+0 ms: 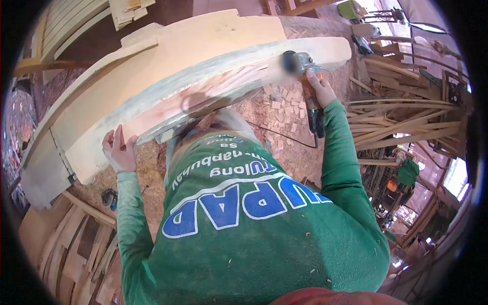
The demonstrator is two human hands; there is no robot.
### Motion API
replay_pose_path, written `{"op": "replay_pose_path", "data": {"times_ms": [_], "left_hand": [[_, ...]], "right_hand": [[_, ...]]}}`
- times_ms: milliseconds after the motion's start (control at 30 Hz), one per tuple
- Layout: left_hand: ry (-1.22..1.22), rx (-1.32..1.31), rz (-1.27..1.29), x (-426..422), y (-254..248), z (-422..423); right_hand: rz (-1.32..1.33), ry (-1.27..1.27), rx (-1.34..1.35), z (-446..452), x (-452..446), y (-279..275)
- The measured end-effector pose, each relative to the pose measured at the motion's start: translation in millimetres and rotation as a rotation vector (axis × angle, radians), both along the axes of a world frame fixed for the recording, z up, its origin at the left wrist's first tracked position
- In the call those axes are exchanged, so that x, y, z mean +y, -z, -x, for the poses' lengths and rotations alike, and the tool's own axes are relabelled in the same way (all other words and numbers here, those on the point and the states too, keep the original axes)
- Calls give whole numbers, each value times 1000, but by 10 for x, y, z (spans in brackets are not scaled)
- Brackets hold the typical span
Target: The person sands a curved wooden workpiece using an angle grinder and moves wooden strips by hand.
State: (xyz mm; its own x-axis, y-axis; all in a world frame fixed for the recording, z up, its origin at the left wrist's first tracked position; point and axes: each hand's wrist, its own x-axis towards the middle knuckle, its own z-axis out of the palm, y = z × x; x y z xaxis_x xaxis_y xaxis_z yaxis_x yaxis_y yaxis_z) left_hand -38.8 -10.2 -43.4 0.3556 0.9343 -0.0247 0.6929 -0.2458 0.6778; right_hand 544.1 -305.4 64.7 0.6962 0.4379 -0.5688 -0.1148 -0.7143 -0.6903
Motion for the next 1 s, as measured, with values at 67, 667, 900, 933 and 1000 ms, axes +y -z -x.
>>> {"op": "replay_pose_path", "data": {"times_ms": [67,667,900,933,1000], "left_hand": [[1,-2,-29,8,17,-5],[-39,-176,-169,59,-81,460],[-200,-112,-245,114,-87,1089],[-201,-109,-264,122,-83,1133],[-208,-88,-267,115,-103,1197]], "right_hand": [[49,-80,30,-20,22,105],[42,-946,43,3074,1934,-24],[32,-1049,68,3681,2354,-28],[27,-1069,63,3745,2402,-27],[51,-1098,62,3864,2493,-64]]}}
